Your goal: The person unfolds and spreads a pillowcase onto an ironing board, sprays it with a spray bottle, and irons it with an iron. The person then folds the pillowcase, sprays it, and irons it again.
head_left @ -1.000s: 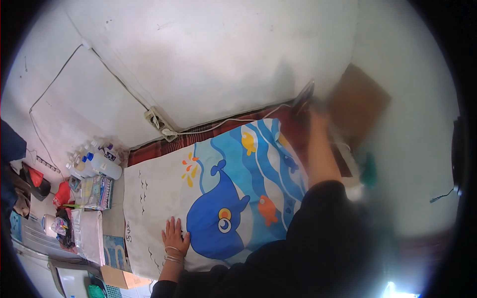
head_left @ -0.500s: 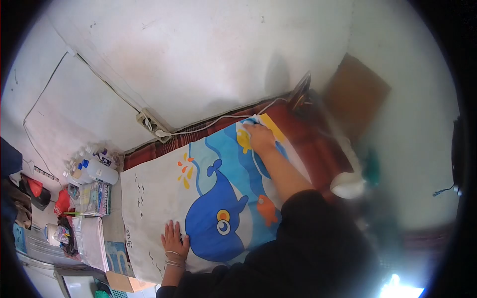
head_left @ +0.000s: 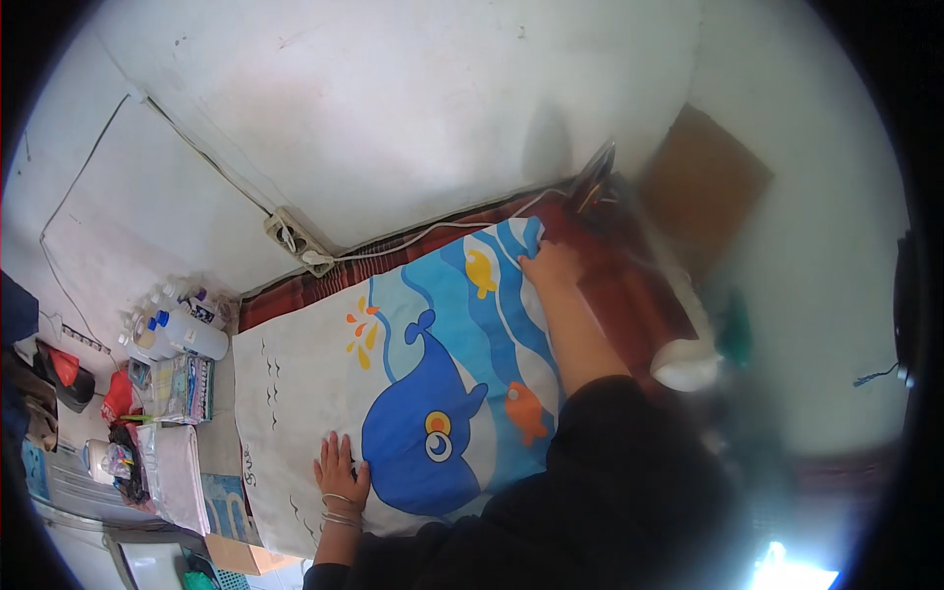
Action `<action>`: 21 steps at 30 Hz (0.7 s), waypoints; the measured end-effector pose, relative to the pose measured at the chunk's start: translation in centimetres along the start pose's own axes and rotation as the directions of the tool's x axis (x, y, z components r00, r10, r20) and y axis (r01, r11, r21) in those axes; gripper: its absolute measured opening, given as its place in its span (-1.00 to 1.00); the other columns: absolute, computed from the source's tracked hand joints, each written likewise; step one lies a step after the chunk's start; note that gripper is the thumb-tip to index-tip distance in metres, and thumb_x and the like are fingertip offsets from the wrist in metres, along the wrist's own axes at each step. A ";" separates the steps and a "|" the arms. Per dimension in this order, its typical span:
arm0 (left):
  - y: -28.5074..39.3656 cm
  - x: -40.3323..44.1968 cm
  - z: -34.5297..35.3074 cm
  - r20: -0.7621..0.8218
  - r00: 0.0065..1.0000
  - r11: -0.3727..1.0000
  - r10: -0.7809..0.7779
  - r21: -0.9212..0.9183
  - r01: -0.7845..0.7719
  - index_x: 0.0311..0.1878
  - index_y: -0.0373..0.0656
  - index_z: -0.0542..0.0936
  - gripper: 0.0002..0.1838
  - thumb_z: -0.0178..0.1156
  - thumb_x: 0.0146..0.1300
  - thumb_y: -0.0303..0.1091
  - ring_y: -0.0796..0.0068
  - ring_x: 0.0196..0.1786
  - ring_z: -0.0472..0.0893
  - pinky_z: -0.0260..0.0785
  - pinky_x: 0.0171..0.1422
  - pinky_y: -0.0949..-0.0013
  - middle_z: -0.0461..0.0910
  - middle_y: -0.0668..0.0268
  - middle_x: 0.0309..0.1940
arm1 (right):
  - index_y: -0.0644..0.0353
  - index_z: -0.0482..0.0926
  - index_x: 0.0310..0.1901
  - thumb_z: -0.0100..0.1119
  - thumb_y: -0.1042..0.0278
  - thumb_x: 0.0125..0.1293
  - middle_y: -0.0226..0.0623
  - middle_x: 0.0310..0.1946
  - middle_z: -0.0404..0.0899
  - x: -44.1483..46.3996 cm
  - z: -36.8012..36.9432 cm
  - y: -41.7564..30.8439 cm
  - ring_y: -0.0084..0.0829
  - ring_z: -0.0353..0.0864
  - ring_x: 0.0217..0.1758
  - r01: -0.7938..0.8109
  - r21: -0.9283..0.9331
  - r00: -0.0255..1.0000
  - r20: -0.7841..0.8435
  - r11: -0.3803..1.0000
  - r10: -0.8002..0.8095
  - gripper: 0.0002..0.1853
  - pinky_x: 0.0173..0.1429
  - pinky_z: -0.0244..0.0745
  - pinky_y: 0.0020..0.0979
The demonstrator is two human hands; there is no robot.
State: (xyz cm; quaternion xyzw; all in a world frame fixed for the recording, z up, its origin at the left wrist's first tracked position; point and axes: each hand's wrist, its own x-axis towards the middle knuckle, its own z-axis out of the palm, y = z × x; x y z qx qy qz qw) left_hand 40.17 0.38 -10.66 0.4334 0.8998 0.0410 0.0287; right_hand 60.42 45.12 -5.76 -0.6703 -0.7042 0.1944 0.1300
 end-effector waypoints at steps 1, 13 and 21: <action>-0.1 0.0 0.1 -0.004 1.000 1.000 0.000 0.000 0.000 0.35 0.03 0.21 -0.29 0.07 0.09 -0.04 0.16 0.45 0.03 -0.19 0.40 -0.14 0.06 0.24 0.41 | 0.00 0.53 0.03 0.13 0.00 0.14 -0.13 0.08 0.43 -0.2 -0.1 -0.4 -0.14 0.40 0.16 0.004 -0.095 1.000 -0.012 0.995 -0.005 -0.56 0.13 0.38 -0.19; -0.2 0.0 0.2 -0.002 1.000 1.000 -0.007 -0.003 0.007 0.35 0.02 0.21 -0.29 0.07 0.09 -0.06 0.16 0.45 0.02 -0.21 0.41 -0.14 0.05 0.24 0.41 | 0.01 0.47 0.03 0.20 0.15 0.08 -0.19 0.00 0.45 1.7 6.2 -1.1 -0.13 0.43 0.10 0.214 -0.087 0.933 -0.275 0.973 -0.230 -0.56 0.07 0.40 -0.17; 0.1 0.0 -0.1 0.000 1.000 1.000 0.004 -0.009 -0.004 0.35 0.02 0.21 -0.30 0.06 0.10 -0.05 0.15 0.45 0.03 -0.19 0.40 -0.15 0.06 0.23 0.41 | 0.23 0.38 0.16 0.21 0.19 -0.04 0.01 0.08 0.45 3.8 2.2 0.7 -0.13 0.44 0.18 0.022 0.294 0.973 0.214 0.955 -0.089 -0.34 0.20 0.33 -0.26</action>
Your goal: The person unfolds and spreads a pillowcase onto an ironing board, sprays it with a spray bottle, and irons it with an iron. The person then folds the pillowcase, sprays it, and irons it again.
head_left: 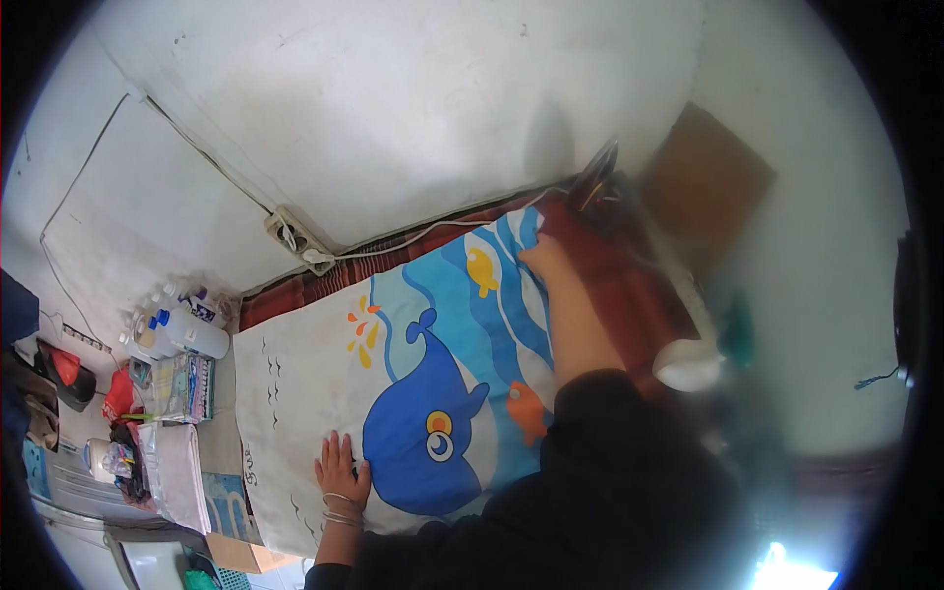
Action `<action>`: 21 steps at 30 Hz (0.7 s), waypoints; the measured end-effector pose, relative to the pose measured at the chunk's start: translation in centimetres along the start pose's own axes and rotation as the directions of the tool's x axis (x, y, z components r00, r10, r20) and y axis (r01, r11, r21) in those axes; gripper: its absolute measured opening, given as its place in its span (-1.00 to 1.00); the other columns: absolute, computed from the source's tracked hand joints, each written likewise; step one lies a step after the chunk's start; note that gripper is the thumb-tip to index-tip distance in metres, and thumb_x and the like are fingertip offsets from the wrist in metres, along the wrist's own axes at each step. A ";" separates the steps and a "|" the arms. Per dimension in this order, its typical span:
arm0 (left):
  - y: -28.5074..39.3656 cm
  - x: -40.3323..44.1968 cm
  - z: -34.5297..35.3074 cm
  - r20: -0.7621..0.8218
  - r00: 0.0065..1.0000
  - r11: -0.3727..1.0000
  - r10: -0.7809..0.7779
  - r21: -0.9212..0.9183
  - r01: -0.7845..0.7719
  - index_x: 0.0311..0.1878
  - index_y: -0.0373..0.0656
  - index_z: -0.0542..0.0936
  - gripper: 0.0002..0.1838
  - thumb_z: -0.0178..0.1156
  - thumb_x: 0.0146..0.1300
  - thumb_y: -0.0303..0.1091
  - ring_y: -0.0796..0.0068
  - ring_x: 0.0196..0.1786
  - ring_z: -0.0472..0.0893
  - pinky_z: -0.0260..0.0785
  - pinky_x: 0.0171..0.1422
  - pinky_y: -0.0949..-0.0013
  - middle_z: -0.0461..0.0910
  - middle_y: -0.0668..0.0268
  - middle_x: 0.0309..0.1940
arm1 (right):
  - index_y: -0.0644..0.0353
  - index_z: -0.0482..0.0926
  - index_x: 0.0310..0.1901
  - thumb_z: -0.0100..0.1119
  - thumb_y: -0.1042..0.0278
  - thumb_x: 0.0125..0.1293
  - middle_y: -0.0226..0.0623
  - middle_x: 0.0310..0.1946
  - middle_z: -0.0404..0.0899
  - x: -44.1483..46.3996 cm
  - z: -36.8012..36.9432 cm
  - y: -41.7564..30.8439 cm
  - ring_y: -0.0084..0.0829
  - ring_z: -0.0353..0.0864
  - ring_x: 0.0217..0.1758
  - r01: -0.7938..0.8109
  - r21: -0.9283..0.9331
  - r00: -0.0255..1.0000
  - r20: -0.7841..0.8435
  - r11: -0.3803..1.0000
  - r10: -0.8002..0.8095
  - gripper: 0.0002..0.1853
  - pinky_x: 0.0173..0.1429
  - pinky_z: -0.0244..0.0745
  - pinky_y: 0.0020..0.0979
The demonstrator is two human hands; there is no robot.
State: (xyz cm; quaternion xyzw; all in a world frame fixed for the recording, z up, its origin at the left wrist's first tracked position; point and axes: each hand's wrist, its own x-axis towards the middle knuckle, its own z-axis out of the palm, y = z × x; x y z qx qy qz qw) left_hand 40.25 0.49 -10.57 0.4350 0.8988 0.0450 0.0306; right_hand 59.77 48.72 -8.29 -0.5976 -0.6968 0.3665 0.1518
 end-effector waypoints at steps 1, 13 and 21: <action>-0.1 0.0 0.2 -0.005 1.000 1.000 0.003 0.005 -0.003 0.35 0.02 0.21 -0.30 0.06 0.10 -0.05 0.15 0.45 0.02 -0.19 0.40 -0.15 0.06 0.23 0.41 | 0.24 0.37 0.17 0.20 0.21 -0.06 0.03 0.08 0.45 0.3 0.4 -0.2 -0.12 0.44 0.18 0.079 0.107 0.996 -0.038 0.991 -0.075 -0.33 0.21 0.32 -0.30; -0.7 -0.2 0.4 -0.006 1.000 1.000 -0.019 -0.022 0.019 0.34 0.04 0.24 -0.33 0.06 0.11 -0.05 0.19 0.45 0.01 -0.21 0.40 -0.15 0.06 0.27 0.41 | 0.21 0.48 0.00 0.14 0.36 0.03 -0.06 -0.15 0.55 -2.8 -2.4 0.5 -0.07 0.53 -0.08 0.385 -0.042 0.811 -0.461 0.922 -0.360 -0.57 -0.01 0.43 -0.24; -5.1 12.2 1.9 0.012 0.995 0.995 -0.097 -0.009 0.097 0.35 0.12 0.21 -0.44 -0.07 0.27 -0.05 0.23 0.46 -0.01 -0.16 0.33 -0.32 0.02 0.30 0.43 | 0.00 0.47 0.05 0.17 0.35 0.04 -0.19 -0.36 0.50 -6.9 -0.5 -0.7 -0.13 0.54 -0.28 0.625 -0.321 0.582 -0.416 0.711 -0.699 -0.54 -0.18 0.46 -0.17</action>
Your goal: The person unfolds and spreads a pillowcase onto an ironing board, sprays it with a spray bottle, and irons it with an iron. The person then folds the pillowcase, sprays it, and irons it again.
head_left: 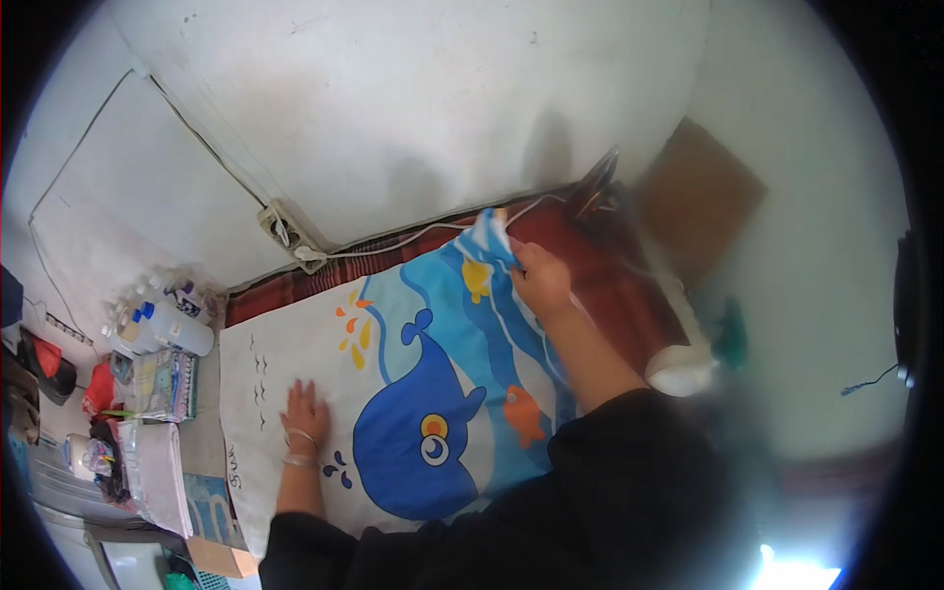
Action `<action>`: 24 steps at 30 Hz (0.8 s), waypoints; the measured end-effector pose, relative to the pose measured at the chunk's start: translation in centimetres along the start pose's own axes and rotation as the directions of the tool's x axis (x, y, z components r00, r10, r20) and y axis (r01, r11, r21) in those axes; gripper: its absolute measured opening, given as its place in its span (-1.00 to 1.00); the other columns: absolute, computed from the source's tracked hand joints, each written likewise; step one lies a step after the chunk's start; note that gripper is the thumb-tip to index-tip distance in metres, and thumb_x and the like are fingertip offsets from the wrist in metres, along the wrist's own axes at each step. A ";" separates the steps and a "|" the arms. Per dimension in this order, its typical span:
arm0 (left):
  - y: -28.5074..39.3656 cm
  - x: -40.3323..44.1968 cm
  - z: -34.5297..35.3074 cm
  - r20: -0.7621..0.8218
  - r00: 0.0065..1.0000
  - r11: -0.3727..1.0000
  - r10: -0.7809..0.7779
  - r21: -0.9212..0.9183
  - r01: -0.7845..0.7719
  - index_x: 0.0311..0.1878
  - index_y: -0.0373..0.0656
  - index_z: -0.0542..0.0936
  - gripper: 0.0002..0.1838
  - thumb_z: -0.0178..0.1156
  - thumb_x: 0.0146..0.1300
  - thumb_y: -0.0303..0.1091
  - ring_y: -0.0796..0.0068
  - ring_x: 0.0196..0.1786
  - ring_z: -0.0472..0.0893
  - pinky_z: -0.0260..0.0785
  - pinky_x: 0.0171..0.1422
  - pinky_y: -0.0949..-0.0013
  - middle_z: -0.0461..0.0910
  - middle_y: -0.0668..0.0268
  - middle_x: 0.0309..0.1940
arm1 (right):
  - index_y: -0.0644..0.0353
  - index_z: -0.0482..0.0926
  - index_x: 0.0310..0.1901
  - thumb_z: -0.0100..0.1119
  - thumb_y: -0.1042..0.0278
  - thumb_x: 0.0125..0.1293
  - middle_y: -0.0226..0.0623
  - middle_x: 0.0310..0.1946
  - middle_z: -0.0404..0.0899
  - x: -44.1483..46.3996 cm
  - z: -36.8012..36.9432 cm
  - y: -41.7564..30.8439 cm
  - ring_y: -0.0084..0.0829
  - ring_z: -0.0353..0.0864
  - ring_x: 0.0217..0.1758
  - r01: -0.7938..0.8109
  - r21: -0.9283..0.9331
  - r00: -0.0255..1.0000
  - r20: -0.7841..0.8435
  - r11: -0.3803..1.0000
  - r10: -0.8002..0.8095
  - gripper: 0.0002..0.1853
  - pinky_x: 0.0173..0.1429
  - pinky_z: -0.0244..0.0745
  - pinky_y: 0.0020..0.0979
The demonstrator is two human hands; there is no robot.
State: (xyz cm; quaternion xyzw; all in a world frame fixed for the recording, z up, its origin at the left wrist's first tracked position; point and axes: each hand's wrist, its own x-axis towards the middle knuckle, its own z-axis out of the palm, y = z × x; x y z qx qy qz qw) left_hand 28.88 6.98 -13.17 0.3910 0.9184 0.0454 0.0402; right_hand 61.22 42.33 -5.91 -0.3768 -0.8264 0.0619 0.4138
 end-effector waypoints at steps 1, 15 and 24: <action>-0.7 2.3 0.3 -0.012 1.000 0.999 0.001 0.042 -0.001 0.36 0.13 0.18 -0.43 -0.09 0.28 -0.03 0.23 0.46 -0.01 -0.13 0.32 -0.34 0.00 0.30 0.43 | -0.05 0.46 0.07 0.18 0.33 0.03 -0.22 -0.41 0.48 0.6 -1.1 -0.9 -0.16 0.53 -0.32 0.073 0.003 0.991 0.112 0.997 -0.073 -0.53 -0.22 0.47 -0.20; -16.1 20.4 2.1 -0.079 0.907 0.879 -0.414 0.227 0.420 0.42 0.18 0.04 -0.41 -0.24 0.35 0.04 0.31 0.45 0.02 -0.04 0.37 -0.18 -0.03 0.40 0.44 | -0.07 0.38 0.20 0.10 0.02 0.20 -0.14 0.27 0.24 -4.9 2.7 0.1 -0.12 0.18 0.35 0.014 -0.222 0.882 0.463 0.975 0.093 -0.47 0.37 0.05 -0.04; -11.2 19.9 -5.5 -0.207 0.676 0.686 -0.707 0.029 0.727 0.17 0.15 0.41 -0.61 -0.18 0.35 -0.05 0.31 0.22 0.39 0.30 0.17 0.02 0.40 0.36 0.16 | -0.10 0.35 0.23 -0.05 -0.01 0.26 -0.21 0.30 0.22 -1.3 6.4 5.8 -0.17 0.13 0.39 -0.078 -0.360 0.912 0.351 0.930 0.213 -0.49 0.36 0.03 0.03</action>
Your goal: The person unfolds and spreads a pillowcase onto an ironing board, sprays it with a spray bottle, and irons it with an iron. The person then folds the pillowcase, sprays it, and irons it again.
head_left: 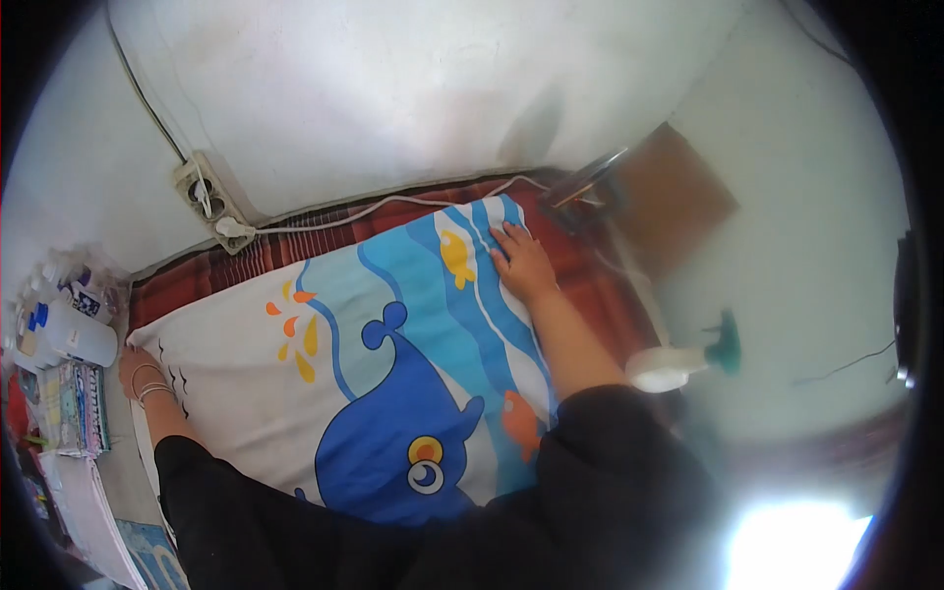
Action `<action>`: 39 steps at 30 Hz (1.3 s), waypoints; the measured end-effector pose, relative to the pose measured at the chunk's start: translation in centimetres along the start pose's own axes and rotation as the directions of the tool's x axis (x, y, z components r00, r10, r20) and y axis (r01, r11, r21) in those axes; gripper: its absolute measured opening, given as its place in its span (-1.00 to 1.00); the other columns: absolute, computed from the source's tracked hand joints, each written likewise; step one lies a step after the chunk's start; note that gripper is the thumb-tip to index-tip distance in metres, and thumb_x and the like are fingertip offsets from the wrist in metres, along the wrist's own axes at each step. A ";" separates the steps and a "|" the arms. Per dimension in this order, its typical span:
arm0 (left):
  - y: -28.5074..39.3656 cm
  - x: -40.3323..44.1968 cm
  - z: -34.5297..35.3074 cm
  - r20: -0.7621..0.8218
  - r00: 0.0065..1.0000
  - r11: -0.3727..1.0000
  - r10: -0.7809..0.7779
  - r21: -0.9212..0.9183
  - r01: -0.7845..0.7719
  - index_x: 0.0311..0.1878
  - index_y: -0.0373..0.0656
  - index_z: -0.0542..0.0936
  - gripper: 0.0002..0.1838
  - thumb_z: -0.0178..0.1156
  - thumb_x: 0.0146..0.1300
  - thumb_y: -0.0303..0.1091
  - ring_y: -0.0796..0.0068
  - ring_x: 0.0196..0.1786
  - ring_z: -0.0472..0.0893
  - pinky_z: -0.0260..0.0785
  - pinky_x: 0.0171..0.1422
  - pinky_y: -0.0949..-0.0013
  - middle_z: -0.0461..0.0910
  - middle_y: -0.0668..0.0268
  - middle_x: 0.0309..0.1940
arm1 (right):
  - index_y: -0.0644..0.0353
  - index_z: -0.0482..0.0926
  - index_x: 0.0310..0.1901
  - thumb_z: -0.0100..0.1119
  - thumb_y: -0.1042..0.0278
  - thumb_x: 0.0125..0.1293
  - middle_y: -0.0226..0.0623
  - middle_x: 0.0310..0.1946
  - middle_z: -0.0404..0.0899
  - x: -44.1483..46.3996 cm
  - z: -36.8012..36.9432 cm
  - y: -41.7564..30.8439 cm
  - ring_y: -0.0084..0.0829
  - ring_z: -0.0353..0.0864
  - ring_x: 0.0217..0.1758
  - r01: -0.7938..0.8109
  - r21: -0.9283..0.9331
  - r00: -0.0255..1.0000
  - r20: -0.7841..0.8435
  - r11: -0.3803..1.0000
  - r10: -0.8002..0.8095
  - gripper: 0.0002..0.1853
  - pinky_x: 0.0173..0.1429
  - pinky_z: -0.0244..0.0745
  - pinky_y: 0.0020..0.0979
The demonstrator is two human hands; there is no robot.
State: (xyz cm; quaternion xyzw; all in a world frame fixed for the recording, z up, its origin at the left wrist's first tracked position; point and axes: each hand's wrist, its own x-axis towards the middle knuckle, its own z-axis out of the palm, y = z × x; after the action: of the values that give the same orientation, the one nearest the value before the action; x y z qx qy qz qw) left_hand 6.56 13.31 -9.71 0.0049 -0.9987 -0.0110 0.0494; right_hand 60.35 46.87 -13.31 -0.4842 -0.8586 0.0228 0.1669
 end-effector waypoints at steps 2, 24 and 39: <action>-0.4 0.8 0.2 -0.028 0.998 0.998 0.055 -0.031 -0.056 0.12 0.13 0.45 -0.64 -0.16 0.35 -0.09 0.30 0.17 0.44 0.35 0.13 0.08 0.45 0.35 0.11 | -0.04 0.38 0.20 -0.01 0.10 0.25 -0.18 0.24 0.30 0.4 -0.7 1.1 -0.16 0.22 0.33 -0.007 -0.003 1.000 0.018 1.000 0.007 -0.53 0.33 0.11 -0.01; -22.0 -24.8 0.1 0.051 0.863 0.865 0.502 -0.029 -0.501 0.40 0.04 0.10 -0.31 0.01 0.22 -0.04 0.20 0.46 0.00 -0.14 0.30 -0.39 -0.01 0.33 0.44 | 0.13 0.58 -0.35 0.20 0.13 0.10 -0.17 -0.26 0.52 -24.3 -11.0 2.1 -0.12 0.53 -0.10 -0.494 0.082 0.868 0.106 0.866 0.485 -0.76 -0.03 0.43 -0.17; -49.4 -21.0 12.3 -0.023 0.999 0.857 0.032 -0.513 -0.039 0.35 -0.38 0.06 -0.32 -0.03 0.25 -0.20 -0.03 0.34 0.20 0.02 0.41 0.24 0.11 -0.20 0.31 | 0.22 0.58 -0.37 -0.04 -0.11 0.20 -0.02 -0.35 0.58 -36.8 -15.9 5.8 -0.02 0.56 -0.20 -0.312 0.084 0.876 0.410 0.946 0.253 -0.52 -0.07 0.42 -0.10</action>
State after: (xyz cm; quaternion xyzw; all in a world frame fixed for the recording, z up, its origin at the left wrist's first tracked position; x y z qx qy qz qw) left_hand 26.69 -35.63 -25.17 -0.0269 -0.9592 -0.2757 0.0558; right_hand 87.50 17.08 -9.21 -0.5762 -0.7903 0.2074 0.0210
